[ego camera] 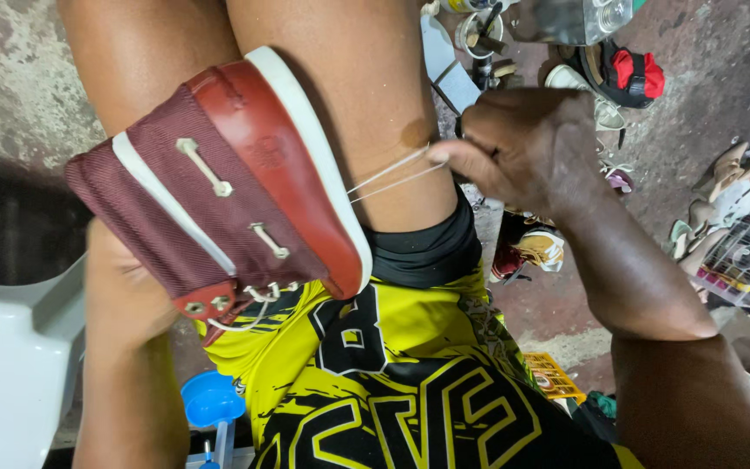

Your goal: The person stitches the sole of a shoe using a needle and thread, pulling the thread through the sole and tying knots at intervals.

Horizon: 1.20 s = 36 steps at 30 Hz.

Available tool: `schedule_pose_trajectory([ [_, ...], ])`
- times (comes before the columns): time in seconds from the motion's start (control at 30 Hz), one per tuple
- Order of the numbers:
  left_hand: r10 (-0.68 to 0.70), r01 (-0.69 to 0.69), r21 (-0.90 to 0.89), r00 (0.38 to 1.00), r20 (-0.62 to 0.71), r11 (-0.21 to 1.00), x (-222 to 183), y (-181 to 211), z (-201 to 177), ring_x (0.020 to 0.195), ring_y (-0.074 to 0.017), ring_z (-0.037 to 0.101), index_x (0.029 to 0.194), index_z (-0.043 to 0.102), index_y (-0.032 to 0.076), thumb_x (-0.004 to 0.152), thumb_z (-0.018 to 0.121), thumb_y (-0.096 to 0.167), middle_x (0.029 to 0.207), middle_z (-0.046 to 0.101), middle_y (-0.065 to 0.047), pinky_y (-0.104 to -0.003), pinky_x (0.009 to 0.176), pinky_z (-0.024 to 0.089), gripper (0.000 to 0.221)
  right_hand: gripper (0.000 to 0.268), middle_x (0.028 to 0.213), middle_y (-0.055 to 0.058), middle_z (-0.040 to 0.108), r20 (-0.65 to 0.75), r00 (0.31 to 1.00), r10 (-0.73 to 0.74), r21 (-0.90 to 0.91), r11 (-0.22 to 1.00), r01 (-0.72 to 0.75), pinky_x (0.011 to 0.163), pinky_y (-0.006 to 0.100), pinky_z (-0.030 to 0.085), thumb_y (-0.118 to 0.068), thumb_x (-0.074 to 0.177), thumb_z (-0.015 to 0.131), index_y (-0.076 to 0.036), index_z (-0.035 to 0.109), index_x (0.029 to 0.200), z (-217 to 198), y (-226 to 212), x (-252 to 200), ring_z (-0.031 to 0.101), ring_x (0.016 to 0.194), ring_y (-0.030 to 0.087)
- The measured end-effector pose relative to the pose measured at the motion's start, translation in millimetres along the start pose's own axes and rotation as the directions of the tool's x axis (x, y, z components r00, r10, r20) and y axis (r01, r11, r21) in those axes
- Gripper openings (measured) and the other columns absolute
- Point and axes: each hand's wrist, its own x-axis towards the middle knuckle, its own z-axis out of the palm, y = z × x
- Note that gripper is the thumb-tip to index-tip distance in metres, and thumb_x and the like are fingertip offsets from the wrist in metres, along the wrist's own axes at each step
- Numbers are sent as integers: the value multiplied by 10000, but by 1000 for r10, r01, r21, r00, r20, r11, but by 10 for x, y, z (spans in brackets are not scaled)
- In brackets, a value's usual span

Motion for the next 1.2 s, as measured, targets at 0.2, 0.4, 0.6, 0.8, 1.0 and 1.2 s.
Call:
schedule_pose_trajectory([
  [0.2,318,-75,585,891,-324,807,-445,699,469,889,-76,618,1214,643,-14,1109,612,51,1061,652,-45,-197,810,483,127,512,677,73,557,-66,998,-2,234,972,17,562,383,433,-433,950,818,-50,575,712,-11,-181,-141,550,584,232],
  [0.4,478,-500,856,788,388,129,-117,938,1213,732,-215,595,1111,752,59,895,816,243,1035,711,-84,-312,528,467,291,494,677,62,583,-87,996,-4,266,964,28,554,368,454,-450,946,806,-59,602,724,-27,-272,-124,577,584,227],
  [0.6,427,-520,838,804,414,167,141,796,1289,752,-238,570,969,728,101,932,811,135,811,655,-34,-351,593,465,97,508,721,22,632,12,979,-202,295,937,189,521,353,493,-566,861,796,-94,684,711,-19,-280,-92,623,582,178],
  [0.8,517,-526,655,824,233,542,87,728,1142,782,-207,623,1201,673,53,1014,714,1,886,640,-71,-311,662,509,198,498,1001,65,687,-252,961,-118,746,608,270,710,324,562,-467,903,728,-20,696,1121,99,-556,-20,676,813,183],
  [1.0,184,-260,347,954,237,901,57,844,1003,687,-90,692,1393,570,32,986,521,-72,1031,737,-35,-245,622,601,423,281,969,34,768,274,946,-172,851,501,-156,768,279,600,-279,988,699,-42,692,1140,66,-454,-79,746,852,109],
  [1.2,241,-434,600,894,378,672,72,867,1078,713,-95,630,1521,506,146,892,848,128,919,628,-47,-244,665,571,716,110,830,32,712,178,984,5,885,436,-162,598,292,489,-152,1002,700,-42,709,1000,-116,-482,-100,613,675,112],
])
